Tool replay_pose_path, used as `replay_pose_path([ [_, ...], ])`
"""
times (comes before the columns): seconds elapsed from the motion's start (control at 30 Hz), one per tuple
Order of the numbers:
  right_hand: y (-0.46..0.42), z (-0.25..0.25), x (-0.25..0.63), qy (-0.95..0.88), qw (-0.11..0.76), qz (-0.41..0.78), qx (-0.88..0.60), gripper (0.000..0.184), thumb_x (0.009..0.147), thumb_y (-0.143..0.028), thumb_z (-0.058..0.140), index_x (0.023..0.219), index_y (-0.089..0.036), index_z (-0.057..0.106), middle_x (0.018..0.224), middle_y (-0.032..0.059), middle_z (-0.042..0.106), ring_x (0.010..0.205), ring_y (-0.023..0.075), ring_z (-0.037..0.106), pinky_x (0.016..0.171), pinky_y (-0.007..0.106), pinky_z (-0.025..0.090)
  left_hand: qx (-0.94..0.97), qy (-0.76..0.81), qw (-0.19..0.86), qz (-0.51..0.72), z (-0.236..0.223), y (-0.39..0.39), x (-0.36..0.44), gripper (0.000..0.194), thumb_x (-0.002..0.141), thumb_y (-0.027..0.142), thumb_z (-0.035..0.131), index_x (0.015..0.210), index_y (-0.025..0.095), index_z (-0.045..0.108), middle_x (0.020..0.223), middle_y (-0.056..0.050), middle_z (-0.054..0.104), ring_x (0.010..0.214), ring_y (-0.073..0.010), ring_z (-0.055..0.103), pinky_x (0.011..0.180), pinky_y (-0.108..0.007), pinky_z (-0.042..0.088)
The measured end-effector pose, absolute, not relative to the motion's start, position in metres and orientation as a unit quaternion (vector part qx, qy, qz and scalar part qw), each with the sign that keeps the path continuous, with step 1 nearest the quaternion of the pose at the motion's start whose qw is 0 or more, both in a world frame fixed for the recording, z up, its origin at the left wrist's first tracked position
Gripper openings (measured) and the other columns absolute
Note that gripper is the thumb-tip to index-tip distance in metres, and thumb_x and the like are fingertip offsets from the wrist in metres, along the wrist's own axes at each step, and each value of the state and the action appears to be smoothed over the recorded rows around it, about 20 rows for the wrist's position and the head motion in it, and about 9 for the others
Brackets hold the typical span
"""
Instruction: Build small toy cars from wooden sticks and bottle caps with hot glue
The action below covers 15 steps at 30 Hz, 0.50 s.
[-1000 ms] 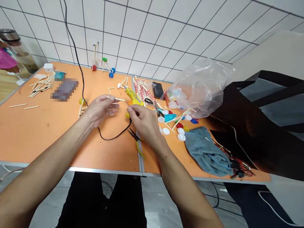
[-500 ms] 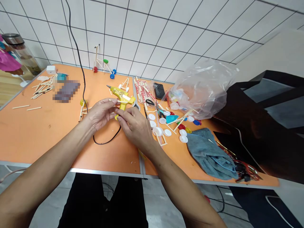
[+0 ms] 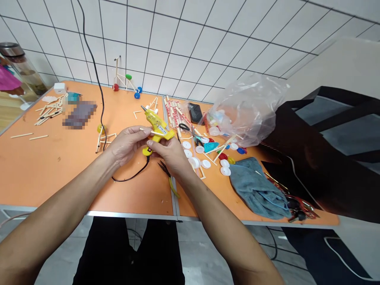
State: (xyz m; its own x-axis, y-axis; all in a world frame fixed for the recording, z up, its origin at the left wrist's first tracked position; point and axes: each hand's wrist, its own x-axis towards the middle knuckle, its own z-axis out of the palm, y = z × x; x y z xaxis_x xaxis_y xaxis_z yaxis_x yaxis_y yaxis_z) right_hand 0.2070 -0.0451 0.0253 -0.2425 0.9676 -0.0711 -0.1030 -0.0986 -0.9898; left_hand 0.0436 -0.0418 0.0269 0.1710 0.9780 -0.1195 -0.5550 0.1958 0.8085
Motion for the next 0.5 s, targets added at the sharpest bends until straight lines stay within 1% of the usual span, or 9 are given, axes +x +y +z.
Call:
replay_pose_path([
  [0.07, -0.046, 0.024, 0.207, -0.482, 0.445, 0.631, -0.414, 0.055, 0.063, -0.046, 0.107, 0.103, -0.026, 0.075, 0.099, 0.0002, 0.085, 0.085, 0.0187, 0.078, 0.074, 0.030, 0.064, 0.321, 0.329, 0.699, 0.548, 0.028, -0.042, 0.043, 0.019, 0.085, 0.020, 0.099, 0.073, 0.015, 0.085, 0.076, -0.005, 0.080, 0.068, -0.0122, 0.071, 0.074, -0.023, 0.059],
  [0.13, -0.047, 0.024, 0.206, -0.465, 0.449, 0.651, -0.398, 0.050, 0.066, -0.044, 0.103, 0.105, -0.026, 0.077, 0.100, 0.0005, 0.084, 0.085, 0.0178, 0.076, 0.075, 0.029, 0.064, 0.315, 0.330, 0.694, 0.557, 0.029, -0.042, 0.041, 0.019, 0.088, 0.021, 0.097, 0.076, 0.016, 0.085, 0.080, -0.005, 0.082, 0.071, -0.0120, 0.073, 0.073, -0.022, 0.059],
  [0.23, -0.047, 0.024, 0.206, -0.459, 0.464, 0.651, -0.387, 0.043, 0.069, -0.045, 0.098, 0.100, -0.026, 0.074, 0.094, -0.0006, 0.078, 0.081, 0.0164, 0.072, 0.074, 0.029, 0.062, 0.291, 0.349, 0.675, 0.582, 0.033, -0.040, 0.037, 0.020, 0.093, 0.024, 0.094, 0.079, 0.018, 0.081, 0.094, -0.008, 0.087, 0.084, -0.0157, 0.080, 0.080, -0.024, 0.063],
  [0.3, -0.047, 0.025, 0.205, -0.458, 0.484, 0.635, -0.392, 0.042, 0.069, -0.046, 0.095, 0.097, -0.027, 0.071, 0.092, -0.0017, 0.074, 0.078, 0.0159, 0.071, 0.073, 0.029, 0.060, 0.267, 0.365, 0.660, 0.600, 0.035, -0.039, 0.034, 0.021, 0.097, 0.023, 0.089, 0.080, 0.019, 0.078, 0.099, -0.009, 0.089, 0.087, -0.0171, 0.082, 0.082, -0.026, 0.065],
  [0.4, -0.048, 0.026, 0.205, -0.467, 0.502, 0.611, -0.396, 0.039, 0.072, -0.047, 0.088, 0.098, -0.028, 0.068, 0.089, -0.0024, 0.071, 0.078, 0.0170, 0.072, 0.072, 0.030, 0.056, 0.218, 0.390, 0.648, 0.617, 0.040, -0.036, 0.030, 0.024, 0.104, 0.019, 0.077, 0.080, 0.018, 0.075, 0.093, -0.009, 0.087, 0.076, -0.0143, 0.079, 0.076, -0.024, 0.064],
  [0.5, -0.050, 0.027, 0.205, -0.478, 0.517, 0.595, -0.388, 0.037, 0.074, -0.048, 0.085, 0.100, -0.027, 0.070, 0.089, -0.0010, 0.071, 0.074, 0.0158, 0.067, 0.069, 0.030, 0.053, 0.163, 0.414, 0.649, 0.617, 0.047, -0.034, 0.029, 0.035, 0.111, 0.016, 0.063, 0.078, 0.016, 0.073, 0.080, -0.007, 0.081, 0.064, -0.0114, 0.073, 0.066, -0.021, 0.061],
])
